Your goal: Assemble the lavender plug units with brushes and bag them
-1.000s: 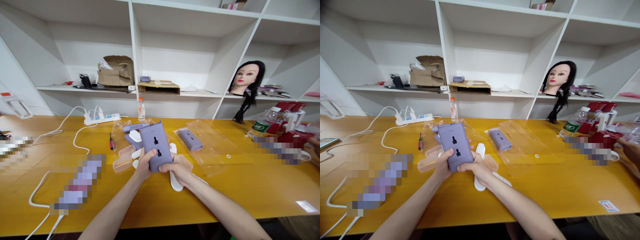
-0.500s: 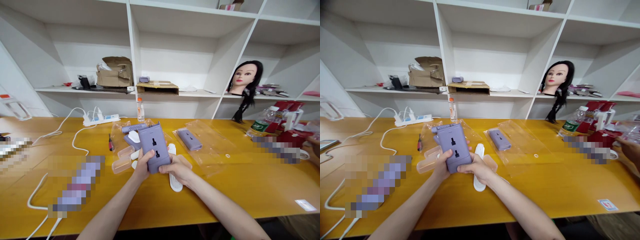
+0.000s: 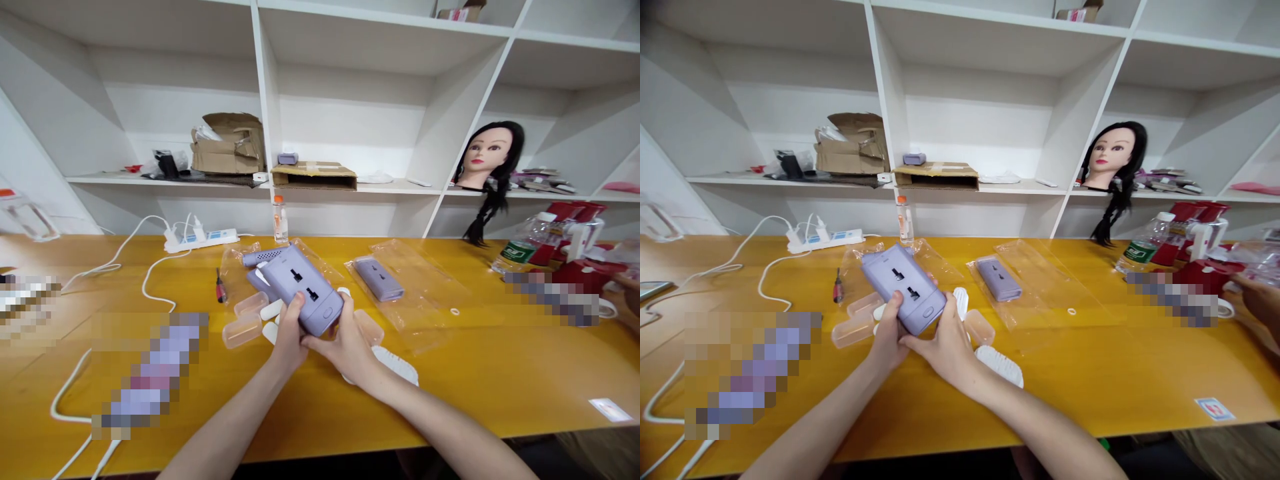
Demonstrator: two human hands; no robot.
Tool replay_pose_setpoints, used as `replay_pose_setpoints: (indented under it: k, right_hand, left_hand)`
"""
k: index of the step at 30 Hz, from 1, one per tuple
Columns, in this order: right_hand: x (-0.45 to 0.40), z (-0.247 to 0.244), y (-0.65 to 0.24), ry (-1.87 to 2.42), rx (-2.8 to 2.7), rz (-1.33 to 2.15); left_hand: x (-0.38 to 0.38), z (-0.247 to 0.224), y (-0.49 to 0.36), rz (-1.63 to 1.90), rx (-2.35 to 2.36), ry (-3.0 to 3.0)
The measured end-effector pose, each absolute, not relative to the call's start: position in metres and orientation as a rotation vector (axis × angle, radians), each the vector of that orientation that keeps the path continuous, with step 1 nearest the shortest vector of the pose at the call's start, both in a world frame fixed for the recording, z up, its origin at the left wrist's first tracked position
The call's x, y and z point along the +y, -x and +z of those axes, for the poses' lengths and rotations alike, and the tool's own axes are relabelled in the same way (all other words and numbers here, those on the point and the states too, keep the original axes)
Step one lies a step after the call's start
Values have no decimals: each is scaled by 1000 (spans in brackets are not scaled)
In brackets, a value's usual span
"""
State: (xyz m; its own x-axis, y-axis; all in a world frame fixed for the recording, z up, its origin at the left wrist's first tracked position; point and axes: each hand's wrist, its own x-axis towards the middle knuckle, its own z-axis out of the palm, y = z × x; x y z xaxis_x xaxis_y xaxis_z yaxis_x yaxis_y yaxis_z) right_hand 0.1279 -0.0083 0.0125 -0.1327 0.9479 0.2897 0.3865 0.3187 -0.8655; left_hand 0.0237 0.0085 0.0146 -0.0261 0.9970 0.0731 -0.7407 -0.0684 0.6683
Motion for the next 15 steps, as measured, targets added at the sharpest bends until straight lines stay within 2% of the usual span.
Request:
replay_pose_setpoints:
  k: [5, 9, 11, 15]
  right_hand:
    - [-6, 9, -131, 1255, -1689, 784]
    - [1, 17, -135, 1163, -1584, 961]
    - [6, 21, -140, 1030, -1488, 1227]
    - [11, 23, -147, 685, -1347, 1995]
  left_hand:
    - [8, 4, -29, 1538, 624, -523]
    - [8, 7, -26, 1552, 634, -529]
    - [10, 12, -22, 1557, 524, -616]
    - [13, 22, -11, 1475, 322, -772]
